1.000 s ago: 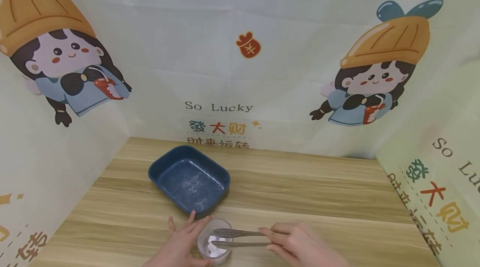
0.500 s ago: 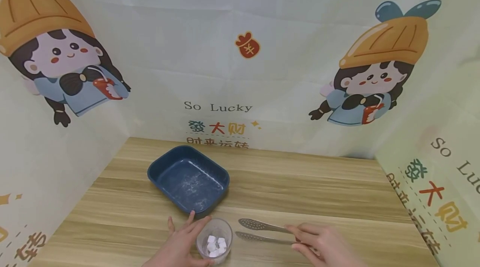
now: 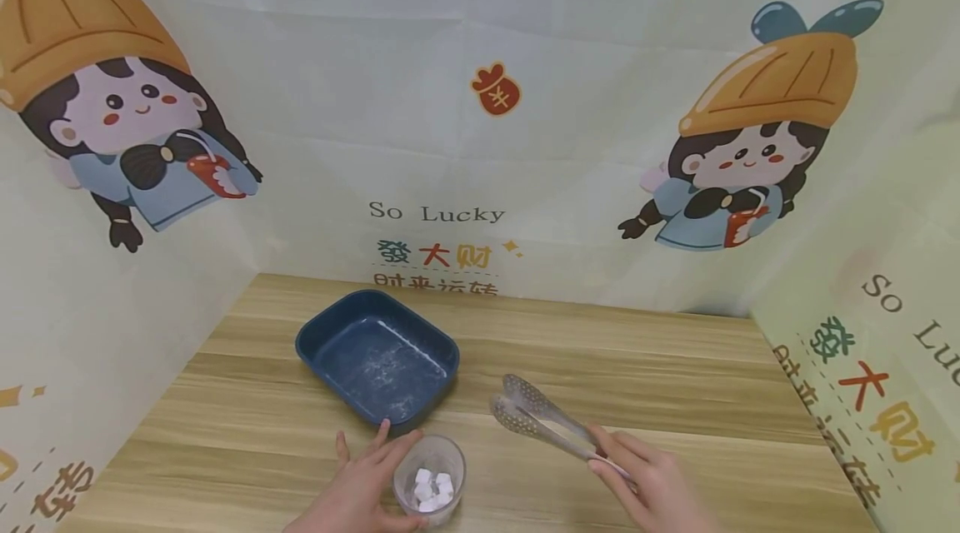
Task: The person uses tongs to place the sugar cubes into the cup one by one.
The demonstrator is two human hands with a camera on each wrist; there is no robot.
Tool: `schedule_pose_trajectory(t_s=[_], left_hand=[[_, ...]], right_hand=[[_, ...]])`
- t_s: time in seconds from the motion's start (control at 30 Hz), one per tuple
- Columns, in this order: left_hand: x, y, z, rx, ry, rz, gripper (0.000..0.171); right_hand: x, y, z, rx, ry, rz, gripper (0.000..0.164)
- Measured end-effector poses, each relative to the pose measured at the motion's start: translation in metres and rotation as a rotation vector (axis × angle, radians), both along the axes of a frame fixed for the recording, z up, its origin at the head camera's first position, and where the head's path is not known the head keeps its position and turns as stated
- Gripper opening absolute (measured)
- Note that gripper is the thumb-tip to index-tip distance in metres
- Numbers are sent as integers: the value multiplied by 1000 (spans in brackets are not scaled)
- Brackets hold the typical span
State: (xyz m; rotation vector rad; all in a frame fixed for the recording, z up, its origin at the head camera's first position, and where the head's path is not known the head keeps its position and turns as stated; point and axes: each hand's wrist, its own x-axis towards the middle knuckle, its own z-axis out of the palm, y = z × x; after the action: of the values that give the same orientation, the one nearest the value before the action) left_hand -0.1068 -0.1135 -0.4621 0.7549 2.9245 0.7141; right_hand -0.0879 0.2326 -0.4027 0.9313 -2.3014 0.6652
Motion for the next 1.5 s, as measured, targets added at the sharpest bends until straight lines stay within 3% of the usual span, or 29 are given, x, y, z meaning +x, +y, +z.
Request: schedule_pose_trajectory(t_s=[0.23, 0.5, 0.73, 0.83, 1.0, 1.5], left_hand=[[0, 1, 2, -3, -10, 2, 92], [0, 1, 1, -8, 5, 3, 91], [0, 1, 1, -10, 6, 0, 92], [0, 1, 1, -10, 5, -1, 92], [0, 1, -1, -9, 13, 3, 92], [-1, 1, -1, -10, 25, 7, 92]], right_hand=[[-9, -18, -8, 11, 31, -113, 38], [-30, -26, -14, 30, -77, -85, 34], [-53, -32, -27, 121, -40, -63, 32], [-60, -36, -31, 148, -67, -44, 32], [-67, -44, -32, 218, -166, -39, 33], [-82, -53, -42, 321, -221, -30, 35]])
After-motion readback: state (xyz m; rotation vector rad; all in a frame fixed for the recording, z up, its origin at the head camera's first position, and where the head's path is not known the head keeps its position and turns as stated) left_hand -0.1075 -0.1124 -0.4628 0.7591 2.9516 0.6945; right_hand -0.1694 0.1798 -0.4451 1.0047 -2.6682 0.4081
